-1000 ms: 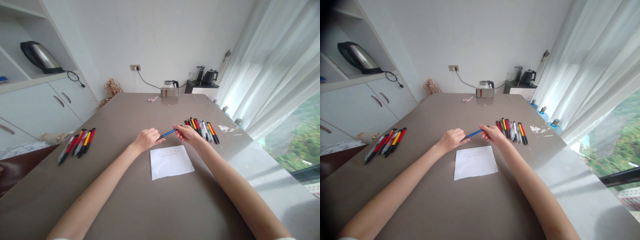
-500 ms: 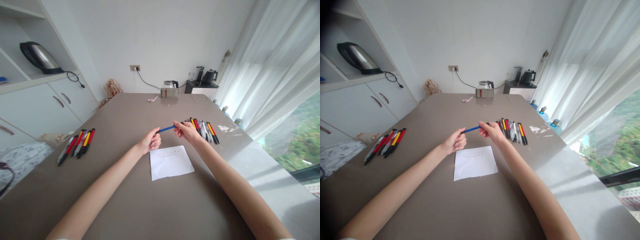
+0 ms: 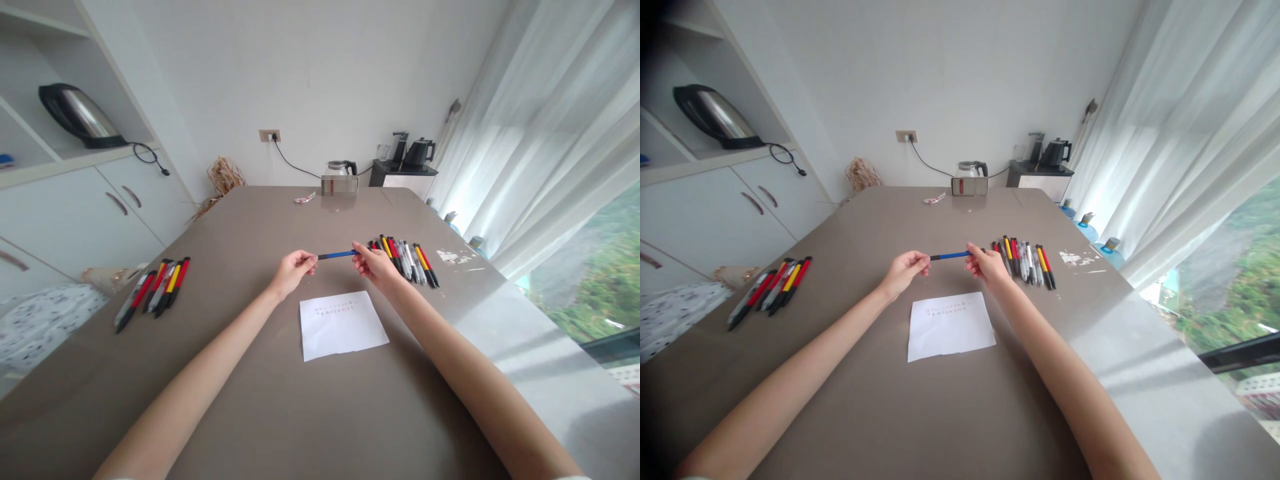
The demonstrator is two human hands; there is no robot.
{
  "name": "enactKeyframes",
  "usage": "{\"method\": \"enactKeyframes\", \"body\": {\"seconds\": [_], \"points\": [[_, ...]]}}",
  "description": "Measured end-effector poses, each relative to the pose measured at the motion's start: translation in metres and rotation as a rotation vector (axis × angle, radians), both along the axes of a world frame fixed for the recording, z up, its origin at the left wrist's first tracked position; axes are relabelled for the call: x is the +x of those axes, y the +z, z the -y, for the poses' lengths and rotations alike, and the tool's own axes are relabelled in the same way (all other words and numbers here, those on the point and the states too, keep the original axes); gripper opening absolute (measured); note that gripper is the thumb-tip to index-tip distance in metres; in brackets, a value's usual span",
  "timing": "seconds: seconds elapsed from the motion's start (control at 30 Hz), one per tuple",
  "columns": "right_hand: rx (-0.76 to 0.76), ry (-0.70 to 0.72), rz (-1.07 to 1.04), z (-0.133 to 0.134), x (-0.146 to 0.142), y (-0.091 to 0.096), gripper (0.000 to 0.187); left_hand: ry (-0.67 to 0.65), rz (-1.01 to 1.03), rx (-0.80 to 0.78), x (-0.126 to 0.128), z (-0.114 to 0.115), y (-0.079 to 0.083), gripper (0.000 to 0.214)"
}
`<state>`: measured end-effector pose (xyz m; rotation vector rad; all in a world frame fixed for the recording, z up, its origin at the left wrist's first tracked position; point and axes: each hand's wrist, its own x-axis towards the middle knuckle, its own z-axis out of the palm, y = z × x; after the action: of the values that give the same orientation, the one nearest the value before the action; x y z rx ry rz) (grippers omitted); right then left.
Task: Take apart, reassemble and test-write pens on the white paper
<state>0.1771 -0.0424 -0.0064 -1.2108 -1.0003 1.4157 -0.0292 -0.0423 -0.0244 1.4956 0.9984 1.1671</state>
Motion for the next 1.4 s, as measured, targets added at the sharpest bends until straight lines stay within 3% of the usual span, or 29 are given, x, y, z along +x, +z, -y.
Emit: {"method": "enactKeyframes", "body": {"seconds": [0.23, 0.37, 0.47, 0.63, 0.87, 0.97, 1.1, 1.27, 1.4], "points": [[-0.002, 0.017, 0.008, 0.002, -0.003, 0.0, 0.031, 0.068, -0.144, -0.132, -0.003, -0.002, -0.004, 0.053], [-0.012, -0.013, 0.0, 0.0, -0.001, -0.005, 0.031, 0.012, -0.008, -0.116, -0.002, -0.001, -0.003, 0.039], [-0.015, -0.019, -0.018, -0.001, 0.0, -0.008, 0.031, -0.022, 0.084, -0.062, -0.001, 0.0, -0.002, 0.041], [-0.022, 0.01, -0.03, -0.001, -0.001, -0.008, 0.031, 0.056, 0.06, -0.088, -0.001, 0.0, -0.002, 0.033], [-0.028, 0.025, -0.021, 0.001, -0.002, -0.007, 0.031, 0.138, -0.135, -0.143, -0.004, -0.002, -0.005, 0.054], [-0.03, 0.014, -0.036, 0.001, -0.002, -0.008, 0.03, 0.073, -0.051, -0.16, -0.004, -0.002, -0.005, 0.045], [-0.036, -0.003, -0.047, 0.001, -0.001, -0.009, 0.029, 0.013, 0.109, -0.056, -0.003, -0.002, -0.003, 0.04], [-0.047, 0.017, -0.086, 0.002, -0.001, -0.008, 0.029, 0.039, 0.134, -0.022, -0.004, -0.002, -0.003, 0.029], [-0.037, 0.044, -0.103, 0.002, -0.002, -0.008, 0.03, 0.098, 0.057, -0.046, -0.005, -0.003, -0.006, 0.036]]}}
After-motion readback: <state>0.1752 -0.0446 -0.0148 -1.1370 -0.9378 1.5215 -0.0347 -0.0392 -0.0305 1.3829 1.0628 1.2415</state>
